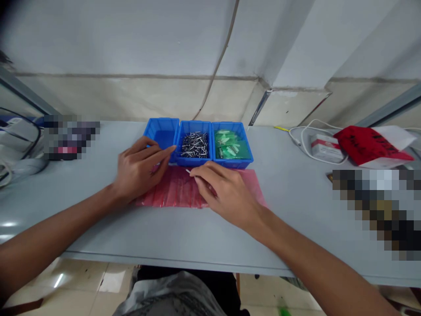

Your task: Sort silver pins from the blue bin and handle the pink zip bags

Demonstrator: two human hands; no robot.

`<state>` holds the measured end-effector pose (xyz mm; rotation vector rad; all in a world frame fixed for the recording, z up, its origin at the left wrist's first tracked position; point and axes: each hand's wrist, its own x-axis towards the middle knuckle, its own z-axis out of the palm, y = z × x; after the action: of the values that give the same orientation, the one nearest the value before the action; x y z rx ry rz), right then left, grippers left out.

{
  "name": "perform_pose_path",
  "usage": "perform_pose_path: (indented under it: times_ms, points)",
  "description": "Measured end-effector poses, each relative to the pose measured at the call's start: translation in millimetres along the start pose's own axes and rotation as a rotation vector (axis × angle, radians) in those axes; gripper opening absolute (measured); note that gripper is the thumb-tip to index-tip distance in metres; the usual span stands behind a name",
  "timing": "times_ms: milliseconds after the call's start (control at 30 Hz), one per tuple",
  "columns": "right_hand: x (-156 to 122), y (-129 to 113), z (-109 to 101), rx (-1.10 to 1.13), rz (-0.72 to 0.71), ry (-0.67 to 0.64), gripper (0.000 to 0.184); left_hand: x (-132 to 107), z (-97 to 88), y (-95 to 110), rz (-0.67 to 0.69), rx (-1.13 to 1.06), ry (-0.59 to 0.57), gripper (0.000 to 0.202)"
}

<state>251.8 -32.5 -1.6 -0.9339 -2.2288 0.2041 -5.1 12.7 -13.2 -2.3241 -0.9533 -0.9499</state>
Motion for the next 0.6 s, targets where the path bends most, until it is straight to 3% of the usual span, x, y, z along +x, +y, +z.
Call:
perform_pose_path:
  times_ms: [100,267,433,600]
  points:
    - [2.1,-2.4,-0.6,0.136,0.059,0.041,0.017,0.6,1.2,0.6,0.042,0.012,-0.085,0.026]
    - [1.1,-1.4,-1.2,0.201,0.122,0.044,0.022,1.5,0.1,0.6,0.013,-0.055,-0.078,0.027]
    - [2.3,-3.6,-0.2,0.228,0.061,0.023,0.019,0.5,1.0,0.3,-0.010,-0.067,-0.195,0.031]
    - [2.5,-4.9,0.8,0.204,0.039,0.015,0.018,-2.2,0.3,-0.7,0.079,-0.075,-0.145,0.025]
